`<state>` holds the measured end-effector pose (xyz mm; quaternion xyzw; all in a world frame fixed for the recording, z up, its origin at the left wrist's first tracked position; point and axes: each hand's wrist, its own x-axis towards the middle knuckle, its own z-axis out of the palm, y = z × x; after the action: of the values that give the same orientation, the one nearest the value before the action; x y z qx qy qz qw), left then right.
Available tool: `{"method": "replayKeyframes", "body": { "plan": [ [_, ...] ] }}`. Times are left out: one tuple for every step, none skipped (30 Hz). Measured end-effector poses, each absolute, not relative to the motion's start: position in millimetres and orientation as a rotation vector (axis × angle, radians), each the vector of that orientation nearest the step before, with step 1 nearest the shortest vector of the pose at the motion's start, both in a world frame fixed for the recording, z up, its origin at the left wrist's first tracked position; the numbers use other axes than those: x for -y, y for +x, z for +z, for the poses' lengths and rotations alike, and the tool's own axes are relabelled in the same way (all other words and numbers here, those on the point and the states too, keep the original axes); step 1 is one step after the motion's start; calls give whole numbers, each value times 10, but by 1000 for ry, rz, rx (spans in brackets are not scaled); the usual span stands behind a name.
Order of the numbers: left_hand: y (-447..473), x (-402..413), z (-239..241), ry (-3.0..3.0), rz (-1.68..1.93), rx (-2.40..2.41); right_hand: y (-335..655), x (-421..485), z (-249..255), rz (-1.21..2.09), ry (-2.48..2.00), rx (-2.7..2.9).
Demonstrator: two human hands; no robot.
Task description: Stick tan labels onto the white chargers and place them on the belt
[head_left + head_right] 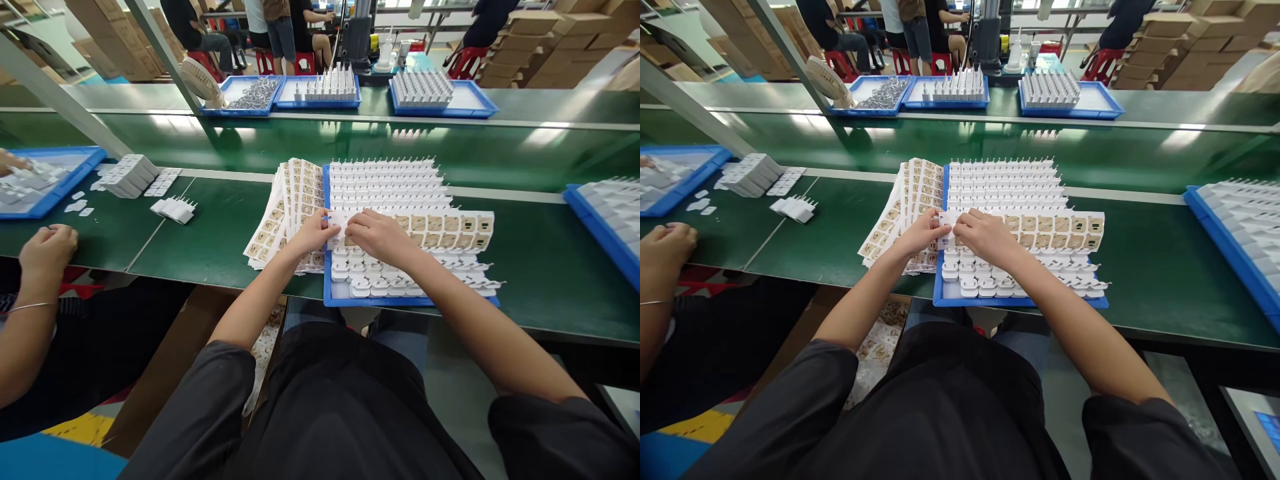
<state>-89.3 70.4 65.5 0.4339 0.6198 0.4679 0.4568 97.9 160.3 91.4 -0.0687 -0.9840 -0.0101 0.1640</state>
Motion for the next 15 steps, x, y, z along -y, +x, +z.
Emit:
{"method": "replayKeyframes", "body": {
  "plan": [
    [-889, -706, 647, 1083, 1160, -1527, 998, -1615, 914, -6, -175, 2806],
    [-888, -709, 632, 1095, 1172, -1523, 1019, -1626, 914, 17, -157, 2805],
    [-890, -713, 609, 1102, 1189, -1514, 1041, -1634, 915, 41, -145, 2803],
    [-897, -719, 580, 1104, 1207, -1502, 1063, -1640, 918, 66, -142, 2798],
    [-906, -727, 548, 1103, 1223, -1486, 1085, -1643, 925, 96, -148, 2791],
    [-916, -734, 516, 1099, 1235, -1471, 1106, -1645, 938, 135, -157, 2780],
    [-926, -742, 485, 1096, 1243, -1456, 1128, -1645, 955, 189, -168, 2766],
    [-935, -749, 460, 1096, 1248, -1446, 1151, -1644, 978, 262, -175, 2751],
    [-941, -754, 442, 1099, 1251, -1437, 1176, -1643, 1005, 352, -182, 2732],
    [-943, -753, 434, 1108, 1252, -1431, 1204, -1640, 1033, 455, -195, 2702],
    [-940, -744, 436, 1128, 1248, -1433, 1235, -1634, 1061, 559, -223, 2656],
    [-933, -724, 448, 1163, 1245, -1455, 1271, -1623, 1086, 654, -269, 2591],
    [-920, -688, 470, 1219, 1249, -1507, 1311, -1605, 1106, 732, -329, 2514],
    [-903, -636, 497, 1295, 1270, -1593, 1355, -1577, 1121, 787, -391, 2428],
    [-882, -566, 526, 1388, 1312, -1703, 1402, -1537, 1128, 823, -450, 2345]
  ]
}}
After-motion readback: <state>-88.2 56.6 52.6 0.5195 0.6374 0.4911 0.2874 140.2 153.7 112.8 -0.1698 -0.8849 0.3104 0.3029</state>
